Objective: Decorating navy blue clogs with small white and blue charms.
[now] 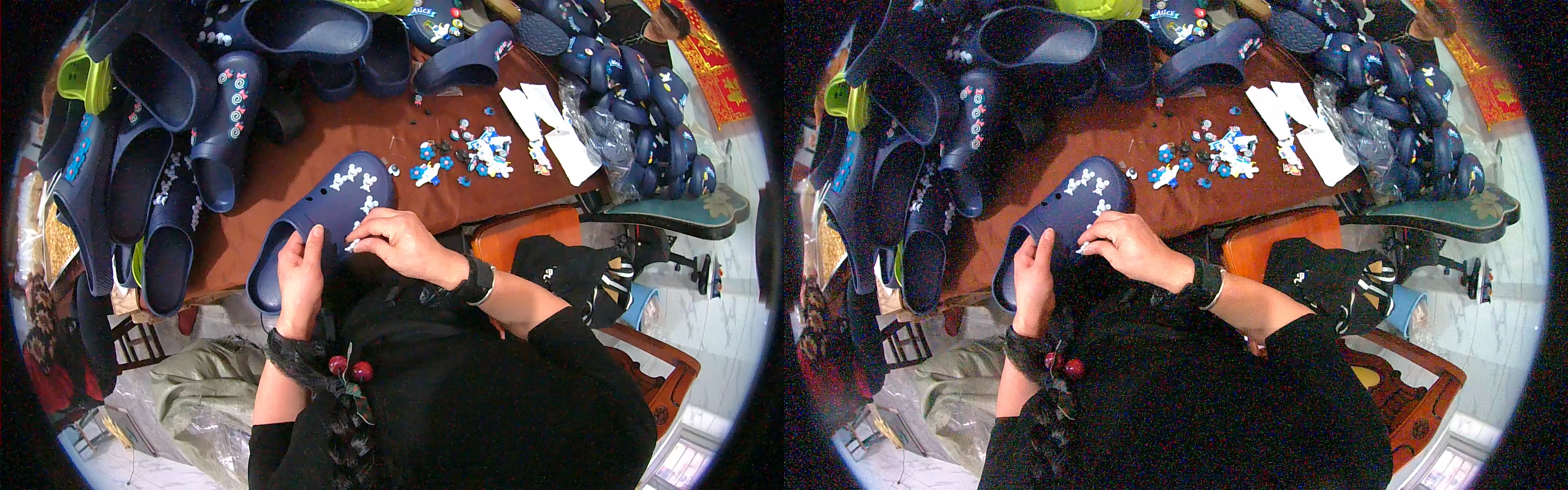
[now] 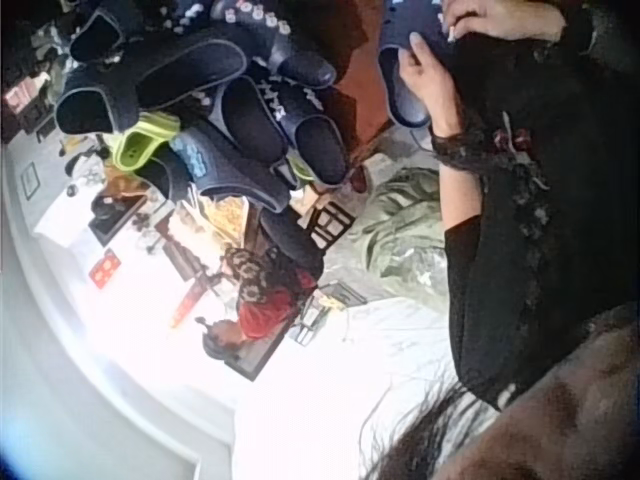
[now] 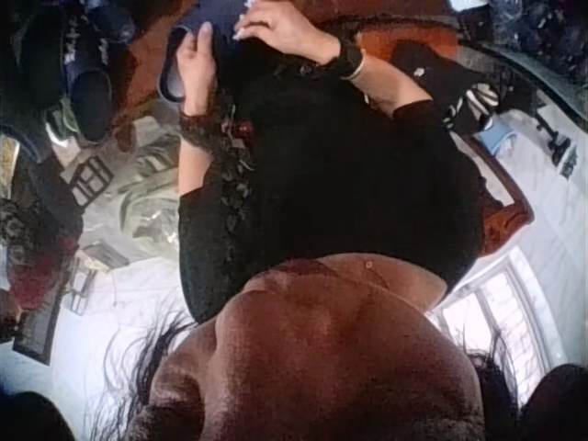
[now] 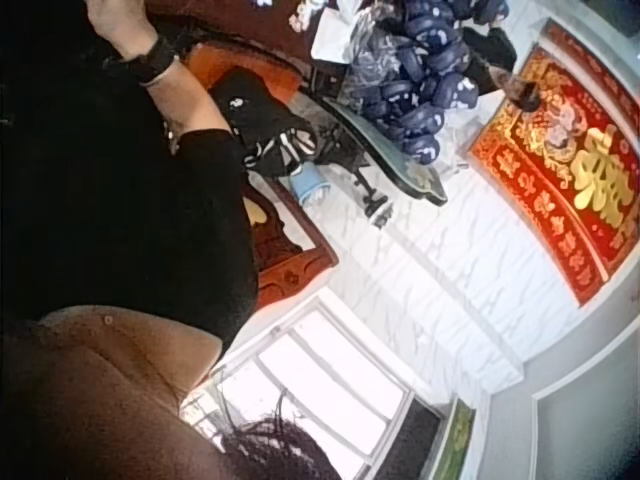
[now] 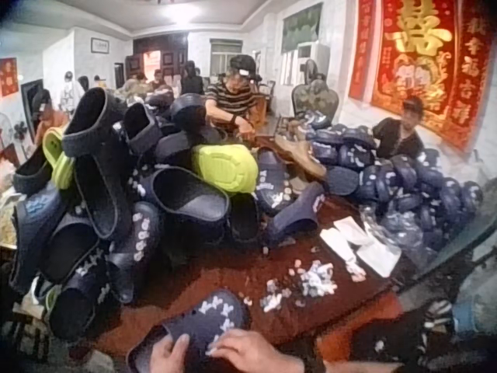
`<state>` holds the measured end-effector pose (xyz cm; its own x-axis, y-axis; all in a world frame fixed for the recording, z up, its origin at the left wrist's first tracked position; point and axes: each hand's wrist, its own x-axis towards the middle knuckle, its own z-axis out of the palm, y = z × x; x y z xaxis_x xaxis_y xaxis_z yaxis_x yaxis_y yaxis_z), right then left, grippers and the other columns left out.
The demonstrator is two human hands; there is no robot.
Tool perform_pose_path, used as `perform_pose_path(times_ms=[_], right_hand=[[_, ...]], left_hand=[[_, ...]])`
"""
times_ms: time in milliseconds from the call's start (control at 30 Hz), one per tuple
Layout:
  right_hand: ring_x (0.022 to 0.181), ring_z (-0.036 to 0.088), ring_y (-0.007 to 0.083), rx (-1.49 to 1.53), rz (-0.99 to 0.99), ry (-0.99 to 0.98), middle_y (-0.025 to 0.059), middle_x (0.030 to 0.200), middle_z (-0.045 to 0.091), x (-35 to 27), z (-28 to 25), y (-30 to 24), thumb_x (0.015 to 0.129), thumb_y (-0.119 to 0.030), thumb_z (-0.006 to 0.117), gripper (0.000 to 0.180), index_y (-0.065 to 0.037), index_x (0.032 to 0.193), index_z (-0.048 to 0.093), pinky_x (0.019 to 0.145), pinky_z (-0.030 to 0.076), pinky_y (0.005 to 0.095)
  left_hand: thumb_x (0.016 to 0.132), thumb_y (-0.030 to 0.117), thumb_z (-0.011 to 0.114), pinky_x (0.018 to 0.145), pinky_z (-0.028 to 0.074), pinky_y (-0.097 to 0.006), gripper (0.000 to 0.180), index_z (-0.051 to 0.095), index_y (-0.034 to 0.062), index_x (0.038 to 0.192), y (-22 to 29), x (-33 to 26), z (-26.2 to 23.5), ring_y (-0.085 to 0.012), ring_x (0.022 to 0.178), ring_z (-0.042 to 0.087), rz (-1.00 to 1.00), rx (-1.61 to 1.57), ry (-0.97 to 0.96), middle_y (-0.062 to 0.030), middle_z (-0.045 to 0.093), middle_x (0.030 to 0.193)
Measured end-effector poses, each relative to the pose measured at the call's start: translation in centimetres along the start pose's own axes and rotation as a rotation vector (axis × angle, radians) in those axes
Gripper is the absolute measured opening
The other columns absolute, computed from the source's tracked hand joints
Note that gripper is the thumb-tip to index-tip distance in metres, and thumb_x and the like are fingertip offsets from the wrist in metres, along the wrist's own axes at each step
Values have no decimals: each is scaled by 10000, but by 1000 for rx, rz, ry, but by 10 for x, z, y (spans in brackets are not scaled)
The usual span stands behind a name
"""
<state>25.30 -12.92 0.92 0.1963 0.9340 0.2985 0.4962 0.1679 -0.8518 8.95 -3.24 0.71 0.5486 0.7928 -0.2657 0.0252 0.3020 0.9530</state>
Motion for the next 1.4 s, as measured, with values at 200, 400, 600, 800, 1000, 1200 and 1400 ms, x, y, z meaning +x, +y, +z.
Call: perform_pose_path(times_ms=[200,400,600,800,1000,1200,1400], right_hand=[[783,634,271,-50,136,-23,110,836,648,3,7,-5,801,-74,688,87,-21,865,663,694,504,340],[995,546,311,-205,11,68,131,1143,549,6,11,-8,735,-43,715,138,-57,828,614,837,444,377],[1124,460,360,-308,65,121,143,1266,478,12,17,-13,690,-17,733,308,-85,922,542,932,355,451],[1179,426,366,-292,87,38,140,1308,451,14,11,-8,708,-78,744,352,-95,984,528,965,339,470],[750,634,192,11,192,-25,90,845,629,29,-54,14,805,-145,723,243,-38,988,603,664,507,309],[809,642,307,-656,268,335,152,856,650,32,-193,92,783,-121,670,135,-29,880,646,720,508,378],[859,659,344,-748,576,458,175,895,687,-9,-269,127,811,-149,661,132,-39,881,680,765,512,421]], left_hand=[[990,186,532,774,449,-236,218,628,8,1072,3,-1,0,-70,844,567,17,22,-2,-10,663,987],[989,182,532,761,451,-225,216,623,11,1083,3,-1,0,-64,837,568,-24,-23,-10,-12,663,990],[988,176,529,821,463,-239,231,614,8,1122,-6,2,-4,-86,905,595,-35,-40,-34,-31,666,1052],[985,169,532,855,453,-255,245,604,3,1150,-8,1,-5,-99,941,581,-19,26,7,-38,655,1071],[994,185,519,823,444,-255,255,617,-35,1078,1,-2,1,-97,900,557,65,114,34,-33,647,1013],[995,232,522,881,439,-273,290,626,-16,1104,4,-3,0,-130,940,588,51,116,18,-42,659,1071],[1000,192,514,892,439,-265,272,597,-28,1138,-1,-2,1,-117,958,581,27,49,41,-57,655,1079]])
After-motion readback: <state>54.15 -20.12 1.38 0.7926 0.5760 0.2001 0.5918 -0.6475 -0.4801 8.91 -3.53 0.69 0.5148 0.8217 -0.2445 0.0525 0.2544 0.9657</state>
